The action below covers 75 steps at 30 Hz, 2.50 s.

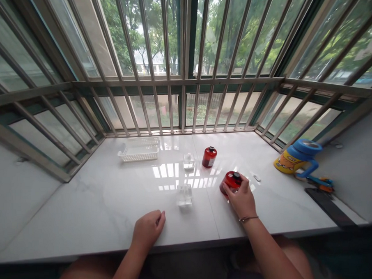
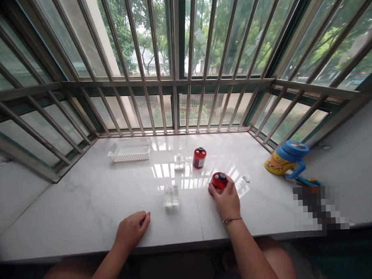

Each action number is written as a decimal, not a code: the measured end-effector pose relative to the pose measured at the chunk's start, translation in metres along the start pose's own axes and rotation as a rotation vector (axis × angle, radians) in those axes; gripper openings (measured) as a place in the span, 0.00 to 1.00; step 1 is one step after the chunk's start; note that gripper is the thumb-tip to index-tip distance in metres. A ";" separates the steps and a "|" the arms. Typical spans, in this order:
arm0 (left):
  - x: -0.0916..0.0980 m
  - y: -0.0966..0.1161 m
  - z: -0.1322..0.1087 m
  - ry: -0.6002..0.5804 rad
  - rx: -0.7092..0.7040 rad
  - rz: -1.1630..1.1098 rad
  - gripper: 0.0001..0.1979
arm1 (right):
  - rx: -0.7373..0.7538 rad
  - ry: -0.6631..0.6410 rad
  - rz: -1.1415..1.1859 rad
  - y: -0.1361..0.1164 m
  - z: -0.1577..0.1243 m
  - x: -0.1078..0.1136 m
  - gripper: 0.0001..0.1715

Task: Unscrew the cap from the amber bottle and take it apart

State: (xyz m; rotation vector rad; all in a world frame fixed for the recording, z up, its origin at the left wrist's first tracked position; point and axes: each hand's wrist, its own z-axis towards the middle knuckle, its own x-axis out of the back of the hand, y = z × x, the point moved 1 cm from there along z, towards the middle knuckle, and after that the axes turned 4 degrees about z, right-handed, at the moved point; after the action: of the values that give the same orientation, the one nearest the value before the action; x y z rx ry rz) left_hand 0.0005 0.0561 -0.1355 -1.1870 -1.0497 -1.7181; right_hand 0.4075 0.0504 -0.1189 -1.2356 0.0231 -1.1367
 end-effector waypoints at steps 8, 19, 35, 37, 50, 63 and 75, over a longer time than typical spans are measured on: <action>-0.005 0.001 -0.002 -0.005 -0.017 0.031 0.22 | 0.032 -0.008 0.002 0.000 -0.016 0.002 0.52; 0.000 0.028 0.026 0.142 -0.110 -0.369 0.28 | -0.017 -0.065 0.003 0.011 -0.007 -0.004 0.53; -0.019 0.009 0.160 -0.015 0.109 -0.538 0.35 | -0.085 -0.114 -0.016 0.032 0.123 -0.054 0.52; -0.023 0.001 0.175 -0.003 0.134 -0.533 0.36 | -0.090 -0.108 -0.014 0.033 0.127 -0.059 0.52; -0.040 -0.016 0.295 -0.013 0.271 -0.508 0.37 | -0.063 -0.161 0.050 0.038 0.187 -0.100 0.51; -0.070 0.012 0.370 -0.055 0.224 -0.553 0.38 | -0.026 -0.269 0.169 0.034 0.218 -0.134 0.54; -0.073 0.016 0.378 -0.150 0.128 -0.604 0.42 | 0.037 -0.440 0.291 0.029 0.216 -0.128 0.57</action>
State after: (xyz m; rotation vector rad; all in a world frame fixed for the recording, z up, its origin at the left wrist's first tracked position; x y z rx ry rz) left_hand 0.1510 0.4108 -0.1182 -0.9847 -1.7130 -1.9844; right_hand 0.4857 0.2903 -0.1227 -1.3756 -0.1447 -0.5985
